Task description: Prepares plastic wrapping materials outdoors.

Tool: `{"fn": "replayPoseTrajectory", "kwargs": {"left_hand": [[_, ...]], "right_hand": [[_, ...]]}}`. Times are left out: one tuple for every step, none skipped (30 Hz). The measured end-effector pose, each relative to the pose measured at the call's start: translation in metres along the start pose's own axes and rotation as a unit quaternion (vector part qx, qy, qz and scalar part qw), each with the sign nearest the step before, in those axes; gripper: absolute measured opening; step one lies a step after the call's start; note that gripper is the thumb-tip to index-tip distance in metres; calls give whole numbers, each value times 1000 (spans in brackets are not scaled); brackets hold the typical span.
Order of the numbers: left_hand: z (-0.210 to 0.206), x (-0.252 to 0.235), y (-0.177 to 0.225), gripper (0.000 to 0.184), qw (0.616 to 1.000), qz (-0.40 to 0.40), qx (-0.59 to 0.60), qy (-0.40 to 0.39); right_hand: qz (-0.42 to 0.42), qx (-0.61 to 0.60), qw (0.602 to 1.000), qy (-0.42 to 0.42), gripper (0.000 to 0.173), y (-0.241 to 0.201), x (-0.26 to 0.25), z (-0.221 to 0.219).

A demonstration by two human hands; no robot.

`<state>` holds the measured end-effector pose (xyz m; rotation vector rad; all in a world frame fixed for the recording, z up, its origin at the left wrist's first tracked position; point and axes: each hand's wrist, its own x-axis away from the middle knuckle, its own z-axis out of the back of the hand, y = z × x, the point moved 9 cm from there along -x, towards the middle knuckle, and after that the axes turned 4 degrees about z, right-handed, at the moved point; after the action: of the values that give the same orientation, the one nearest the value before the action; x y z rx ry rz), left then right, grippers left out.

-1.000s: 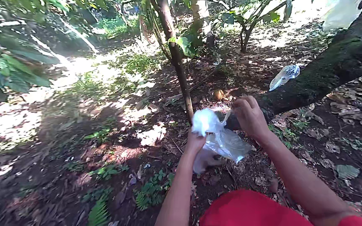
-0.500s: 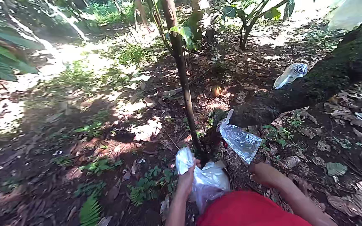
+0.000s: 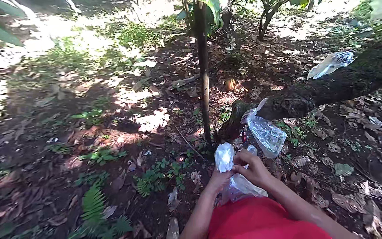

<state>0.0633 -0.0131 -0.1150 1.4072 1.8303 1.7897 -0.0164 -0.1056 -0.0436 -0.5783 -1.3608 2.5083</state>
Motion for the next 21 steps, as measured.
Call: {"fn": "replayPoseTrajectory", "kwargs": {"left_hand": [[0, 1, -2, 60, 1000, -2, 12, -14], [2, 1, -4, 58, 999, 0, 32, -24], [5, 2, -4, 56, 998, 2, 60, -31], [11, 3, -5, 53, 996, 9, 87, -28], [18, 4, -6, 50, 994, 17, 107, -23], [26, 6, -6, 47, 992, 24, 125, -13], [34, 7, -6, 44, 990, 26, 136, -4], [41, 8, -6, 43, 990, 26, 142, 2], [48, 9, -6, 41, 989, 23, 144, 6], [53, 10, -6, 40, 989, 20, 145, 11], [58, 11, -7, 39, 990, 15, 142, 19], [63, 12, -7, 41, 990, 10, 134, 30], [67, 13, -7, 44, 991, 7, 124, 41], [72, 15, -7, 49, 993, 5, 107, 51], [76, 18, -8, 54, 995, 4, 84, 59], [80, 20, -9, 59, 996, 2, 63, 67], [83, 21, -9, 61, 996, 1, 46, 74], [84, 23, -8, 63, 996, 3, 33, 80], [85, 23, -9, 65, 996, 8, 24, 86], [84, 22, -10, 66, 996, 9, 20, 89], [82, 21, -10, 66, 996, 6, 19, 88]], "right_hand": [[14, 5, 1000, 20, 20, -2, 0, -2], [15, 5, 999, 36, 18, -3, -1, -2], [-2, -5, 999, 48, 18, 0, 0, -2], [-35, -28, 997, 55, 18, 8, 1, 0], [-75, -58, 994, 58, 18, 17, 4, 1], [-111, -91, 988, 58, 17, 26, 7, 1], [-141, -128, 980, 56, 15, 32, 11, 0], [-164, -166, 971, 50, 13, 36, 14, -3], [-182, -199, 962, 39, 12, 38, 17, -9], [-196, -224, 954, 21, 12, 39, 20, -15], [-208, -238, 949, 1, 9, 40, 21, -22], [-218, -239, 946, -17, 7, 41, 20, -26], [-226, -226, 947, -32, 7, 42, 18, -27], [-225, -209, 951, -36, 16, 42, 14, -23], [-212, -197, 957, -25, 27, 40, 7, -17], [-196, -188, 962, -6, 36, 36, -1, -8], [-177, -177, 968, 5, 45, 30, -12, 0], [-158, -160, 974, 5, 52, 22, -22, 6], [-138, -130, 982, -8, 58, 14, -32, 8], [-119, -88, 989, -28, 60, 8, -41, 7], [-106, -41, 992, -48, 57, 4, -47, 2]]}}
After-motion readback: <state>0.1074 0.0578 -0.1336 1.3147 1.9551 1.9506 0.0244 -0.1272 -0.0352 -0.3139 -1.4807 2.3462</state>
